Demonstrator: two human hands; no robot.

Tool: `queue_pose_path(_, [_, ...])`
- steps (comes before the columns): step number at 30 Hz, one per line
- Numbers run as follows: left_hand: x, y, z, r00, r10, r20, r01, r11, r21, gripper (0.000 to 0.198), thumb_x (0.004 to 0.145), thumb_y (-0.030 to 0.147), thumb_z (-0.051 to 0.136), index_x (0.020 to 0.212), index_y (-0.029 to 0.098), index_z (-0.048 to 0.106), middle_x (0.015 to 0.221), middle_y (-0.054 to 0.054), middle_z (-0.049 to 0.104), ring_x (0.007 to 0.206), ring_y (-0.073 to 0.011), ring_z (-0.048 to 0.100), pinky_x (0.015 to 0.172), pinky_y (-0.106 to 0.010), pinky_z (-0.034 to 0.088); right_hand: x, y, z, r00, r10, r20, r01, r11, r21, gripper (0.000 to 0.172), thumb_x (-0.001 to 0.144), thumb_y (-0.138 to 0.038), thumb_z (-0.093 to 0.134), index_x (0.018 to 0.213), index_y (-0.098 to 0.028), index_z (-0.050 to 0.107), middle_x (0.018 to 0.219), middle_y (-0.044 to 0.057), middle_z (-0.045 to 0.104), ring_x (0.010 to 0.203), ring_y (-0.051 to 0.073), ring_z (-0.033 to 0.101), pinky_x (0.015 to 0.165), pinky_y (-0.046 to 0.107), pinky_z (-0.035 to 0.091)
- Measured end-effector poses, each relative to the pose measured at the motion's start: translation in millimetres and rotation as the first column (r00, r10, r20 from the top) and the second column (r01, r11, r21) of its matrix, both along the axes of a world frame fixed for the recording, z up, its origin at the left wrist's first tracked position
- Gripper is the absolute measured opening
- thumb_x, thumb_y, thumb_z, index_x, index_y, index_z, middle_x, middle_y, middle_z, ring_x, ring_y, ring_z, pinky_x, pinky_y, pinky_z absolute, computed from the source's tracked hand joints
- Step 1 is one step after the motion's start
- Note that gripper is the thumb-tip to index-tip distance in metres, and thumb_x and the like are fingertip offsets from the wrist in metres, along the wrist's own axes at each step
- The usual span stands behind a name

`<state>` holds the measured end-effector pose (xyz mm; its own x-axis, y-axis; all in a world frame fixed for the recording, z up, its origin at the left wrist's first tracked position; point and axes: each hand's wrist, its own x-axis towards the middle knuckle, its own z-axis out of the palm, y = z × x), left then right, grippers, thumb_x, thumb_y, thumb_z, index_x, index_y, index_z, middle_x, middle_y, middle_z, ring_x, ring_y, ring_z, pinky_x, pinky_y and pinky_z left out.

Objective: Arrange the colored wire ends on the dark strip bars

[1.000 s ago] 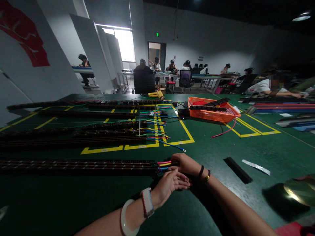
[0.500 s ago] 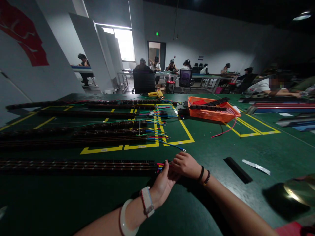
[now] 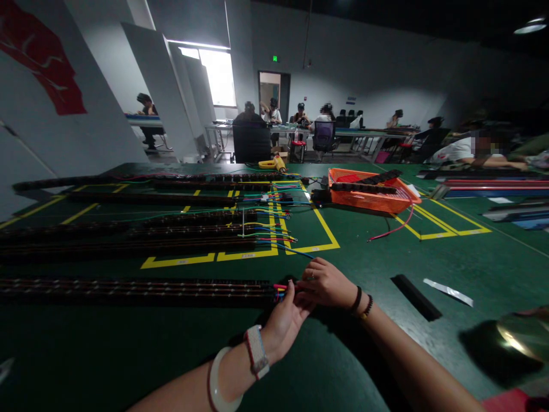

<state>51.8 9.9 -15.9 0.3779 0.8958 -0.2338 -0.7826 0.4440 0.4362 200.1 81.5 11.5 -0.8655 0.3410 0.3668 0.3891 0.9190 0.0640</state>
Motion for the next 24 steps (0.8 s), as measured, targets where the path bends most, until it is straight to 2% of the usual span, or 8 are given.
queue_pose_path(5, [-1.1, 0.5, 2.2, 0.998, -0.010, -0.058, 0.008, 0.999, -0.034, 0.034, 0.088, 0.043, 0.046, 0.094, 0.014, 0.063, 0.101, -0.009, 0.068, 0.102, -0.0179, 0.060, 0.105, -0.037, 0.034, 5.5, 2.9, 5.2, 0.998, -0.055, -0.018, 0.052, 0.991, -0.125, 0.021, 0.087, -0.039, 0.056, 0.096, -0.024, 0.067, 0.089, 0.004, 0.062, 0.080, 0.016, 0.052, 0.075, 0.031, 0.035])
queue_pose_path(9, [-1.7, 1.8, 0.2, 0.993, -0.068, -0.097, 0.066, 0.997, -0.029, 0.044, 0.089, 0.048, 0.043, 0.100, 0.010, 0.062, 0.114, -0.015, 0.064, 0.114, -0.0220, 0.056, 0.107, -0.038, 0.032, 11.9, 6.2, 11.7, 0.988, -0.147, -0.056, 0.124, 0.947, -0.295, 0.026, 0.083, -0.045, 0.061, 0.092, -0.021, 0.067, 0.086, 0.004, 0.062, 0.081, 0.016, 0.055, 0.076, 0.030, 0.037])
queue_pose_path(12, [-2.1, 2.1, -1.9, 0.992, -0.078, -0.100, 0.078, 0.997, -0.010, 0.048, 0.089, 0.049, 0.040, 0.109, 0.010, 0.060, 0.122, -0.016, 0.060, 0.119, -0.0222, 0.052, 0.109, -0.038, 0.030, 13.8, 7.7, 14.6, 0.984, -0.167, -0.056, 0.127, 0.893, -0.431, 0.026, 0.084, -0.044, 0.058, 0.088, -0.020, 0.066, 0.083, 0.004, 0.062, 0.079, 0.016, 0.056, 0.074, 0.028, 0.039])
queue_pose_path(17, [-2.8, 2.8, -3.6, 0.987, -0.110, -0.114, 0.110, 0.994, -0.003, 0.053, 0.090, 0.050, 0.036, 0.117, 0.009, 0.056, 0.127, -0.018, 0.057, 0.122, -0.0233, 0.049, 0.110, -0.040, 0.028, 14.5, 10.0, 11.1, 0.962, -0.259, -0.088, 0.141, 0.746, -0.651, 0.035, 0.084, -0.044, 0.059, 0.107, -0.019, 0.061, 0.093, 0.006, 0.064, 0.082, 0.016, 0.058, 0.071, 0.026, 0.044])
queue_pose_path(19, [-2.9, 2.9, -3.6, 0.986, -0.106, -0.130, 0.105, 0.994, -0.011, 0.055, 0.090, 0.051, 0.036, 0.117, 0.008, 0.056, 0.127, -0.019, 0.056, 0.122, -0.0239, 0.049, 0.109, -0.040, 0.029, 14.6, 10.7, 8.4, 0.968, -0.245, -0.051, 0.143, 0.710, -0.690, 0.035, 0.082, -0.047, 0.060, 0.102, -0.018, 0.063, 0.090, 0.005, 0.065, 0.078, 0.016, 0.059, 0.068, 0.025, 0.044])
queue_pose_path(21, [-2.9, 2.5, -2.8, 0.985, -0.102, -0.139, 0.102, 0.995, -0.008, 0.055, 0.089, 0.052, 0.037, 0.116, 0.008, 0.056, 0.127, -0.020, 0.056, 0.123, -0.0243, 0.049, 0.109, -0.040, 0.029, 14.5, 11.0, 6.2, 0.972, -0.232, -0.036, 0.146, 0.720, -0.678, 0.031, 0.082, -0.046, 0.060, 0.093, -0.018, 0.064, 0.085, 0.004, 0.065, 0.075, 0.015, 0.058, 0.067, 0.025, 0.043])
queue_pose_path(24, [-2.5, 1.2, -0.7, 0.985, -0.101, -0.138, 0.103, 0.995, 0.006, 0.053, 0.089, 0.052, 0.038, 0.113, 0.009, 0.058, 0.128, -0.018, 0.055, 0.124, -0.0237, 0.048, 0.110, -0.039, 0.028, 13.7, 10.6, 4.8, 0.973, -0.228, -0.042, 0.155, 0.774, -0.613, 0.026, 0.082, -0.042, 0.061, 0.087, -0.017, 0.063, 0.079, 0.003, 0.063, 0.072, 0.014, 0.055, 0.065, 0.025, 0.040])
